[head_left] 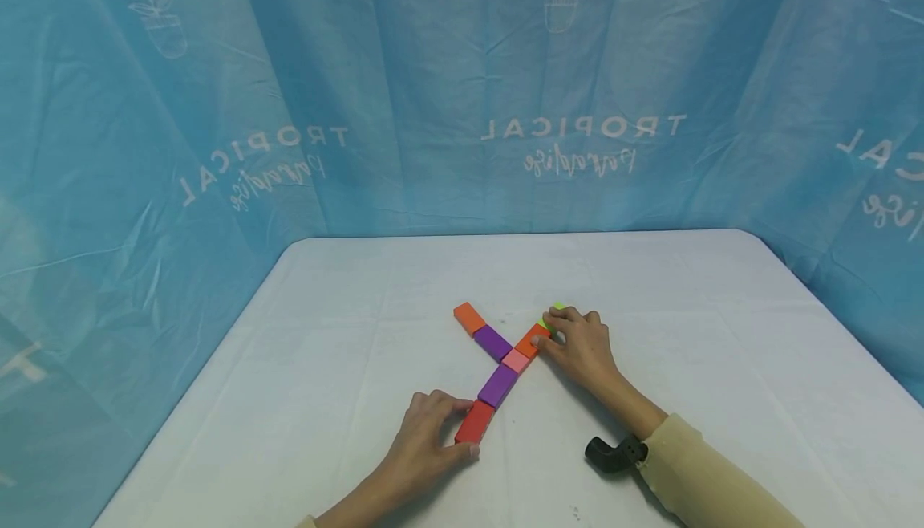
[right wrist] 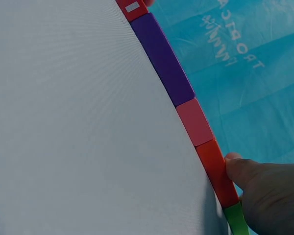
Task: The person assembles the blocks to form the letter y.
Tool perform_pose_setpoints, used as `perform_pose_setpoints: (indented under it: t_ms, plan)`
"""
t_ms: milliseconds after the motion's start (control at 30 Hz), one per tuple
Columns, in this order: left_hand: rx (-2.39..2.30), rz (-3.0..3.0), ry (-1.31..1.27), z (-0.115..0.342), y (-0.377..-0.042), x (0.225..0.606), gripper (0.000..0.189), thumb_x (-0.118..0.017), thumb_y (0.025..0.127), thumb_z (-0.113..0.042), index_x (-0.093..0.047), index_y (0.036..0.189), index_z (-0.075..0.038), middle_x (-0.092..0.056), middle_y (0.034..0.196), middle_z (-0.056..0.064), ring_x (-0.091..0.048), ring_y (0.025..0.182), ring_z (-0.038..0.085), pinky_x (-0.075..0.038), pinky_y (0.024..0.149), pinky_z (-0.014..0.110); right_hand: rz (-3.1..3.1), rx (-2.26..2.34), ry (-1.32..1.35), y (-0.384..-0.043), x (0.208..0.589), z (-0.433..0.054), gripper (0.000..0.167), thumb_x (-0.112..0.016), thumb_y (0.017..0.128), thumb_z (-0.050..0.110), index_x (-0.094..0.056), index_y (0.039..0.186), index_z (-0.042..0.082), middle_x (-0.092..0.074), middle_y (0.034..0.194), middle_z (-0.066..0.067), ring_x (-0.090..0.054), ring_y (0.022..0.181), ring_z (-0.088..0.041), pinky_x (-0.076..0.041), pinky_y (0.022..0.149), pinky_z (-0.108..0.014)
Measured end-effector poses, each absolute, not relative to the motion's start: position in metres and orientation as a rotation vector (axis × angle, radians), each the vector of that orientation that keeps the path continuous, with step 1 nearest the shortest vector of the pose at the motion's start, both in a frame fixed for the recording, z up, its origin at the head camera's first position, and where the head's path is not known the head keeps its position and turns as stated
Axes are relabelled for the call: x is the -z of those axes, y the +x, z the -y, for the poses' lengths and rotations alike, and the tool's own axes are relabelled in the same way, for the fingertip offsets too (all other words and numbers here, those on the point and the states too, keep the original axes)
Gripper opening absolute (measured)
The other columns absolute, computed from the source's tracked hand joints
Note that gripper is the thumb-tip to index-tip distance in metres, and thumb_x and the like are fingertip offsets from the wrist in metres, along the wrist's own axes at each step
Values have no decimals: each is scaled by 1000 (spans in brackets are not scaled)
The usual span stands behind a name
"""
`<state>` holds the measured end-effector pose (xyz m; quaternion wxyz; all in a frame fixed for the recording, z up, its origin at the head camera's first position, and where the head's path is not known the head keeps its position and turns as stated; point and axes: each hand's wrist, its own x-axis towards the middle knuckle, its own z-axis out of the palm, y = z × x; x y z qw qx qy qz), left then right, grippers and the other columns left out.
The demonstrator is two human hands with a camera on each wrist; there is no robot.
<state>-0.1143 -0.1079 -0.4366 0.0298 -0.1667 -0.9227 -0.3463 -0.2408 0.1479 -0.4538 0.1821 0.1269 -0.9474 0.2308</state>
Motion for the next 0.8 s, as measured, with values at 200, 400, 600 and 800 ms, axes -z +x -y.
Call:
perform_pose_setpoints:
  t_ms: [200,400,600,800]
  plan:
    - [1060,2850,-492,107,-114,433,51,-79,72,-30,-62,118,-14,-59,108,-4,-41,100,12,-41,83,27,2674,-673,359,-242,454,-148,49,-73,79,39,-67,119,11,-63,125,-6,-50,92,-32,-38,73,-44]
    - [1134,2860,-408,111,-119,424,49,-71,80,-38,-58,122,-16,-57,113,-2,-40,103,11,-44,85,30,2682,-682,353,-243,454,-150,49,-72,79,39,-66,119,12,-63,125,-6,-50,93,-32,-38,74,-44]
    - [1180,2821,-354,115,-128,416,43,-60,89,-41,-56,125,-18,-57,114,0,-41,105,12,-44,85,31,2692,-714,357,-241,452,-152,49,-72,80,38,-65,120,10,-62,126,-8,-50,93,-33,-37,76,-46]
    - [1178,2742,-346,116,-139,408,38,-58,91,-38,-57,123,-19,-57,112,3,-42,104,13,-42,81,32,2696,-748,345,-240,451,-152,49,-70,81,38,-65,120,10,-61,127,-9,-49,95,-33,-37,76,-45]
